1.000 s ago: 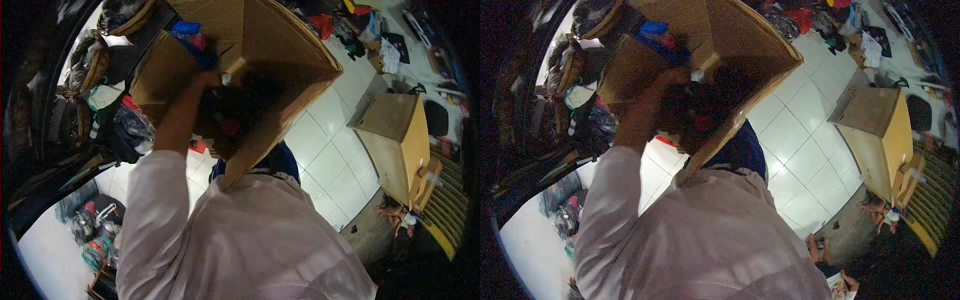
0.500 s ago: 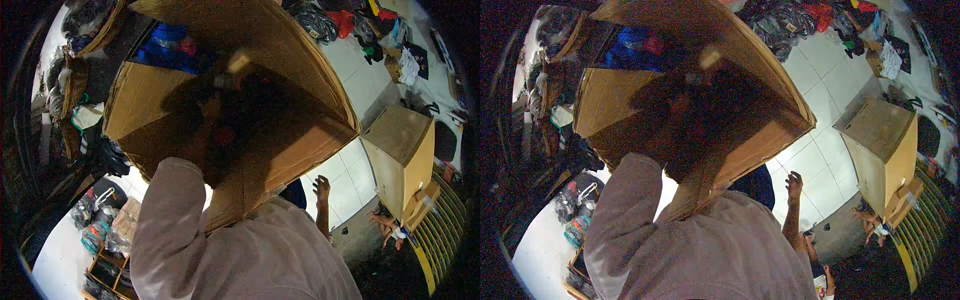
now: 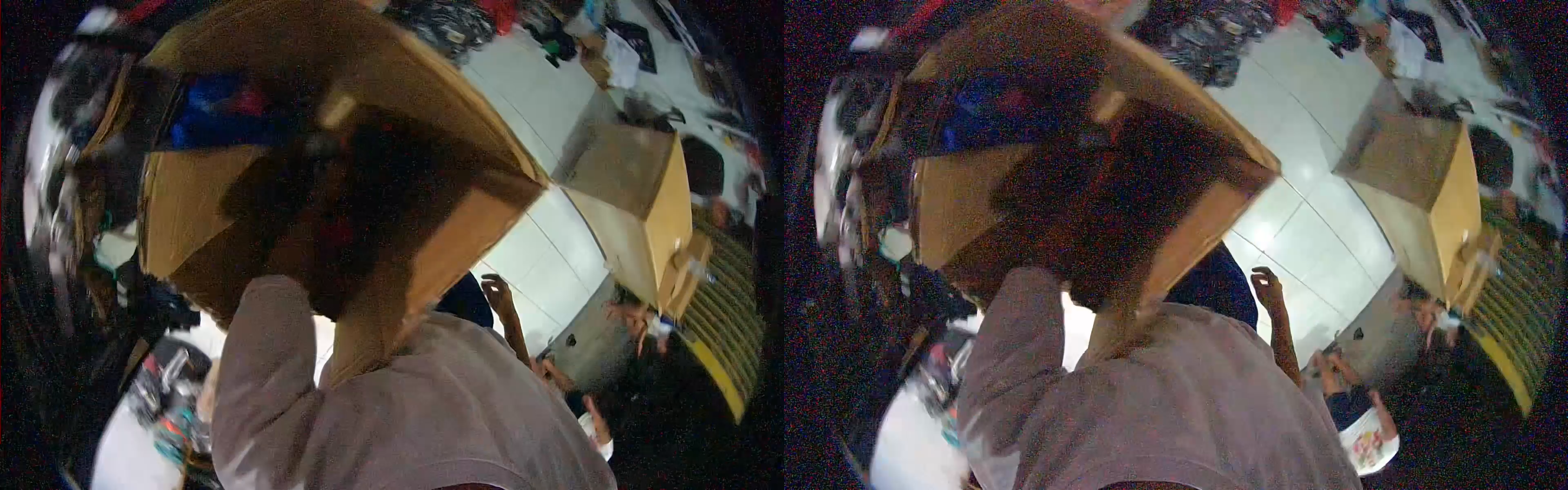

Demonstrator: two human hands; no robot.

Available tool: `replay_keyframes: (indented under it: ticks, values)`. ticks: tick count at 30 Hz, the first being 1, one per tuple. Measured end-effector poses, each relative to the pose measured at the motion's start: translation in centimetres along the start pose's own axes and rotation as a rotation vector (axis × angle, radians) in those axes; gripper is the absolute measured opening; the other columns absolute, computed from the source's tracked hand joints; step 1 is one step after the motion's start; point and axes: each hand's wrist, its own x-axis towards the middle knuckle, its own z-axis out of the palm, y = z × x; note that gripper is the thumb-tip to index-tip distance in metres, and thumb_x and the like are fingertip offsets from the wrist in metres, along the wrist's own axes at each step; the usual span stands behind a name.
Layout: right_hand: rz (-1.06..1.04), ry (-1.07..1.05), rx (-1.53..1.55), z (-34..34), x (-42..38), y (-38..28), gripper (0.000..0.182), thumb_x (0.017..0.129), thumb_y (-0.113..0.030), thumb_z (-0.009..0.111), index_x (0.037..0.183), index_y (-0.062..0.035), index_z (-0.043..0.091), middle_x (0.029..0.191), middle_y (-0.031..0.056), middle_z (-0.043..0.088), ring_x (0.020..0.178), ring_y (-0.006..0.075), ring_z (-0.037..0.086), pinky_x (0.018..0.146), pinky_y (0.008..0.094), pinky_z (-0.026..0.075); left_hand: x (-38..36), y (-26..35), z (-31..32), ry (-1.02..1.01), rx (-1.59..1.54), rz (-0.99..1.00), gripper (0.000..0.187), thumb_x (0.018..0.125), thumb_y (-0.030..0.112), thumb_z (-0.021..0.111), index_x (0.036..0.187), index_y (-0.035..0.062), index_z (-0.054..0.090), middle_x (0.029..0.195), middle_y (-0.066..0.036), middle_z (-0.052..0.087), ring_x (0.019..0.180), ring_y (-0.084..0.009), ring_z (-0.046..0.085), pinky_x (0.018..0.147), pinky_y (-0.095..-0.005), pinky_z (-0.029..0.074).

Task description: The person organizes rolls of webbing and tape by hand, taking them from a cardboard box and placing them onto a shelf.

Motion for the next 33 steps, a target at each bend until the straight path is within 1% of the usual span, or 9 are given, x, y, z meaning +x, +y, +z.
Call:
replay_keyframes:
  ticks: [2, 3, 11, 15, 18, 26, 28, 30, 33]
  values:
    - [-0.394, 0.139, -0.458, 0.7, 0.0, 1.1, 0.027, 0.089, -0.007, 0.063, 0.115, -0.0063, 0.062, 0.099, 0.0048, 0.067, 0.085, 0.0111, 0.062, 0.067, 0.0253, 0.052, -3.0, -1.9, 0.1, -0.020, -0.079, 0.141, 0.061, 0.086, 0.041, 0.064, 0.134, 0.0064, 0.047, 0.130, -0.023, 0.047, 0.121, -0.0396, 0.048, 0.096, -0.0590, 0.042]
    - [-0.170, 0.154, -0.380, 2.1, -2.3, -3.3, 0.026, 0.087, -0.005, 0.063, 0.114, -0.0051, 0.062, 0.100, 0.0070, 0.068, 0.092, 0.0139, 0.064, 0.076, 0.0296, 0.053, -3.9, -2.8, 0.1, -0.023, -0.119, 0.229, 0.062, 0.085, 0.041, 0.065, 0.133, 0.0060, 0.048, 0.128, -0.023, 0.048, 0.120, -0.0400, 0.049, 0.095, -0.0584, 0.043]
    - [-0.678, 0.380, -0.195, 4.7, -8.9, -19.9, 0.022, 0.091, -0.013, 0.061, 0.109, -0.0012, 0.062, 0.106, 0.0095, 0.067, 0.096, 0.0197, 0.065, 0.083, 0.0325, 0.053, -0.1, -9.9, 0.4, -0.154, -0.281, 0.519, 0.063, 0.081, 0.040, 0.070, 0.128, 0.0028, 0.051, 0.118, -0.025, 0.054, 0.112, -0.0433, 0.054, 0.091, -0.0536, 0.046]
    - [-0.963, 0.401, -0.243, 7.4, -15.6, -28.0, 0.022, 0.090, -0.010, 0.061, 0.110, -0.0011, 0.063, 0.109, 0.0099, 0.067, 0.098, 0.0203, 0.064, 0.086, 0.0330, 0.051, -4.7, -3.9, -16.1, 0.085, -0.418, 0.747, 0.052, 0.074, 0.024, 0.077, 0.117, 0.0016, 0.056, 0.099, -0.027, 0.060, 0.093, -0.0476, 0.059, 0.080, -0.0494, 0.050]
    - [-1.291, 0.359, -0.342, 9.8, -16.7, -31.4, 0.025, 0.086, -0.011, 0.064, 0.109, -0.0019, 0.063, 0.108, 0.0117, 0.067, 0.096, 0.0248, 0.065, 0.086, 0.0348, 0.050, -8.4, -1.9, -25.8, -0.238, -0.117, 0.556, 0.059, 0.068, 0.011, 0.079, 0.121, 0.0047, 0.055, 0.098, -0.025, 0.062, 0.092, -0.0441, 0.059, 0.079, -0.0492, 0.050]
    - [-1.859, -0.090, -0.339, 21.4, -18.2, -35.4, 0.066, 0.068, -0.039, 0.081, 0.120, -0.0044, 0.059, 0.108, 0.0165, 0.065, 0.098, 0.0348, 0.063, 0.086, 0.0418, 0.050, -21.8, 1.5, -47.9, -0.097, -0.099, 0.543, 0.051, 0.072, 0.006, 0.072, 0.121, 0.0037, 0.057, 0.111, -0.023, 0.062, 0.103, -0.0396, 0.059, 0.090, -0.0442, 0.045]
    - [-1.904, -0.256, -0.356, 24.1, -18.4, -36.4, 0.070, 0.066, -0.040, 0.082, 0.121, -0.0045, 0.058, 0.107, 0.0173, 0.065, 0.098, 0.0341, 0.063, 0.086, 0.0409, 0.049, -23.7, 0.2, -49.8, 0.012, -0.226, 0.472, 0.050, 0.074, 0.007, 0.071, 0.122, 0.0025, 0.057, 0.114, -0.022, 0.061, 0.101, -0.0381, 0.060, 0.091, -0.0440, 0.044]
    - [-1.713, -0.739, -0.226, 25.8, -18.5, -37.0, 0.070, 0.069, -0.041, 0.082, 0.122, -0.0036, 0.058, 0.104, 0.0182, 0.067, 0.095, 0.0329, 0.065, 0.084, 0.0388, 0.049, -25.3, -1.0, -49.8, 0.159, -0.112, 0.524, 0.049, 0.079, 0.010, 0.069, 0.124, -0.0025, 0.054, 0.116, -0.020, 0.061, 0.103, -0.0347, 0.059, 0.091, -0.0431, 0.046]
    - [-1.796, -0.653, -0.189, 26.5, -18.8, -38.1, 0.065, 0.069, -0.039, 0.083, 0.118, -0.0006, 0.060, 0.103, 0.0187, 0.068, 0.091, 0.0301, 0.067, 0.080, 0.0369, 0.051, -25.1, -2.5, -47.7, 0.382, -0.577, 0.348, 0.062, 0.085, 0.029, 0.071, 0.128, -0.0092, 0.049, 0.126, -0.022, 0.054, 0.119, -0.0326, 0.052, 0.100, -0.0426, 0.043]
